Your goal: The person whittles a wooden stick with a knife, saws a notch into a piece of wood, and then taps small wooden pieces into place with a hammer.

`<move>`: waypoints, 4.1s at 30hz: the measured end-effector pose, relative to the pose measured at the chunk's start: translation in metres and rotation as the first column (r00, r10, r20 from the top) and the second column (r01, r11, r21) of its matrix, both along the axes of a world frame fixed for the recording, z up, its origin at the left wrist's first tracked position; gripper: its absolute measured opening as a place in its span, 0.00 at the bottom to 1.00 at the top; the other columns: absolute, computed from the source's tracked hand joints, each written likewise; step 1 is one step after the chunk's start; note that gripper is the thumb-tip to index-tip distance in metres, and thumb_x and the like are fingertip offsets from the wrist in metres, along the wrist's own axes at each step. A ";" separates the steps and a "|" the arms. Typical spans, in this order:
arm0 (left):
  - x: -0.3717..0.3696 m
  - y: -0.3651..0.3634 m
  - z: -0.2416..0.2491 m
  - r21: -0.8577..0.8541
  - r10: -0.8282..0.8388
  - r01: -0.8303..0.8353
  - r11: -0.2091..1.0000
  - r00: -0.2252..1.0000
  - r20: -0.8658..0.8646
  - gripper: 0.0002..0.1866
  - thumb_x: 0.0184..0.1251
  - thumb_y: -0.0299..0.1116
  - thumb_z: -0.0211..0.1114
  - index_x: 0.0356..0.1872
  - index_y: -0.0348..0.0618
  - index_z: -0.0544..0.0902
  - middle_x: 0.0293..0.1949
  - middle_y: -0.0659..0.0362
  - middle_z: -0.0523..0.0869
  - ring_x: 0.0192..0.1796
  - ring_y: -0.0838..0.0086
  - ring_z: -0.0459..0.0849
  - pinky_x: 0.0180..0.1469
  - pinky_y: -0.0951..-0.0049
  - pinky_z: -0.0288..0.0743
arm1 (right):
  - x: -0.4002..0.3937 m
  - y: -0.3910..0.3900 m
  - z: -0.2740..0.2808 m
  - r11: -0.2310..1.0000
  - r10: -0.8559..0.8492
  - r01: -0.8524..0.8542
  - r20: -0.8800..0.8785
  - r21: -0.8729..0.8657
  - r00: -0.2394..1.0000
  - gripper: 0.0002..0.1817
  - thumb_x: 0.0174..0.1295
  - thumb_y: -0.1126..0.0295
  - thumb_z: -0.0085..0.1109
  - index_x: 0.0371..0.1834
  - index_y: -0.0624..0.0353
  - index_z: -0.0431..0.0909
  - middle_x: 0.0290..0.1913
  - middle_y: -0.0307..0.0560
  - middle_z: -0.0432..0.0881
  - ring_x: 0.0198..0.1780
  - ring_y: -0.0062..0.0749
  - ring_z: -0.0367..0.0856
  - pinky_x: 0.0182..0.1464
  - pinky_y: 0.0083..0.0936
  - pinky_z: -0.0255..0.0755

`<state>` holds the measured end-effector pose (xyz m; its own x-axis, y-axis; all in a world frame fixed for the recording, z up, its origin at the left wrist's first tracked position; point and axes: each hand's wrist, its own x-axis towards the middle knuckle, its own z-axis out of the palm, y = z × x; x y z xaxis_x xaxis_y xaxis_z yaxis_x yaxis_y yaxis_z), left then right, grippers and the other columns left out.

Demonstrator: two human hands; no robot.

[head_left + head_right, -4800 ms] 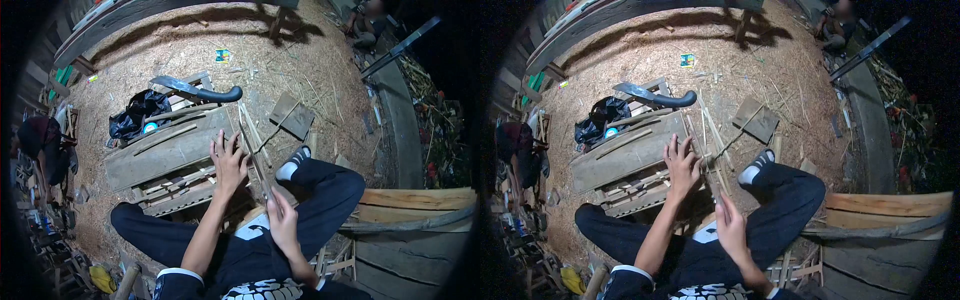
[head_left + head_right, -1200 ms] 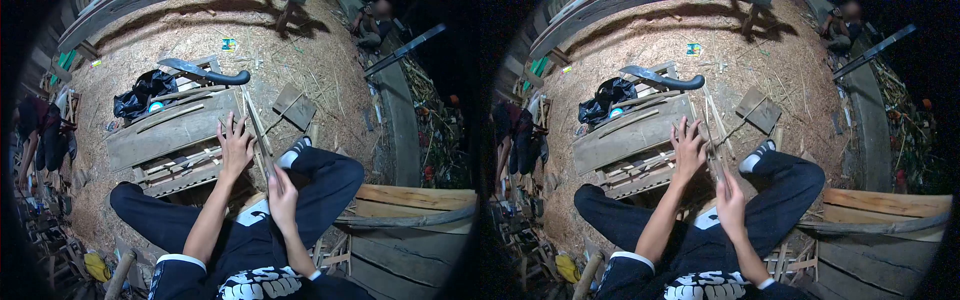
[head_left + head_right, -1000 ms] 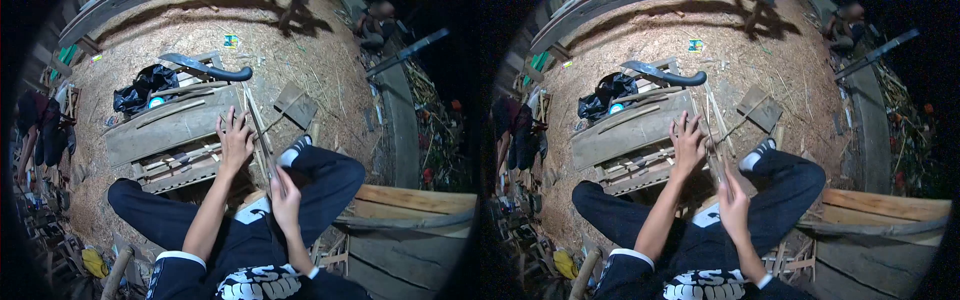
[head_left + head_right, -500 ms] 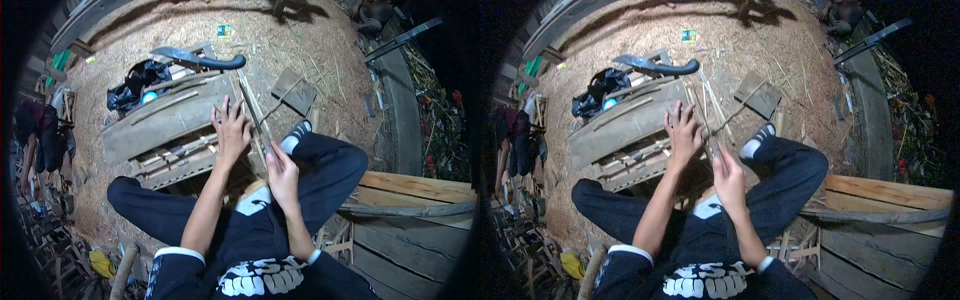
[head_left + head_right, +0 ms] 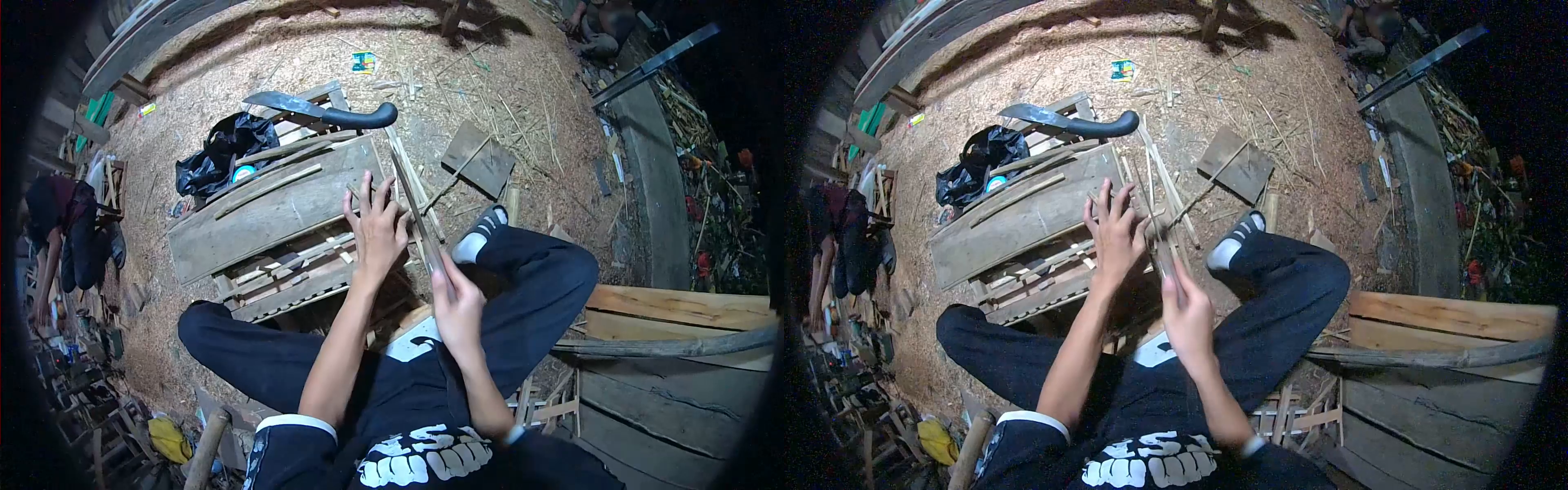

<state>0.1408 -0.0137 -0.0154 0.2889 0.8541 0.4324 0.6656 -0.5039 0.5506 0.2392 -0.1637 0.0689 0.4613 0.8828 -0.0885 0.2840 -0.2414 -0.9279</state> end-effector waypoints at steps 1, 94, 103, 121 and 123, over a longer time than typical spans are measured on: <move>-0.001 -0.001 0.000 -0.003 0.000 0.000 1.000 1.000 -0.003 0.08 0.59 0.32 0.75 0.31 0.42 0.84 0.73 0.58 0.75 0.84 0.52 0.56 0.79 0.38 0.42 | 0.000 0.021 0.009 0.999 0.023 -0.024 -0.054 -0.028 0.998 0.25 0.79 0.66 0.55 0.71 0.75 0.74 0.60 0.67 0.86 0.60 0.32 0.85 0.60 0.30 0.77; 0.000 -0.001 -0.005 0.028 -0.020 0.022 0.999 0.997 -0.076 0.07 0.57 0.33 0.74 0.36 0.45 0.87 0.70 0.57 0.78 0.84 0.49 0.56 0.79 0.32 0.38 | 0.013 0.001 -0.006 0.997 0.070 -0.072 0.062 0.023 0.996 0.24 0.79 0.65 0.54 0.70 0.72 0.75 0.62 0.66 0.85 0.63 0.47 0.87 0.62 0.33 0.77; -0.001 -0.002 -0.001 0.004 -0.009 0.009 1.000 0.998 -0.064 0.07 0.57 0.32 0.73 0.37 0.45 0.87 0.69 0.57 0.78 0.84 0.50 0.56 0.80 0.33 0.37 | 0.006 -0.005 0.004 0.999 0.026 -0.029 -0.091 -0.032 0.996 0.24 0.78 0.68 0.55 0.71 0.73 0.74 0.64 0.67 0.84 0.66 0.39 0.84 0.64 0.32 0.76; 0.000 -0.006 -0.002 0.022 0.002 -0.001 1.000 0.999 -0.053 0.08 0.58 0.32 0.73 0.38 0.45 0.87 0.68 0.59 0.79 0.84 0.53 0.56 0.80 0.33 0.37 | 0.008 0.014 -0.010 0.999 0.033 -0.034 0.040 0.013 0.999 0.22 0.77 0.68 0.58 0.68 0.71 0.78 0.55 0.61 0.90 0.49 0.21 0.85 0.53 0.26 0.79; 0.001 -0.004 -0.001 0.022 -0.004 0.004 1.000 1.000 -0.028 0.07 0.59 0.32 0.74 0.36 0.45 0.85 0.69 0.59 0.78 0.84 0.53 0.57 0.80 0.33 0.38 | 0.008 0.036 -0.001 0.998 0.048 -0.047 -0.019 0.049 0.999 0.21 0.77 0.69 0.58 0.68 0.70 0.79 0.53 0.58 0.91 0.46 0.19 0.84 0.52 0.24 0.79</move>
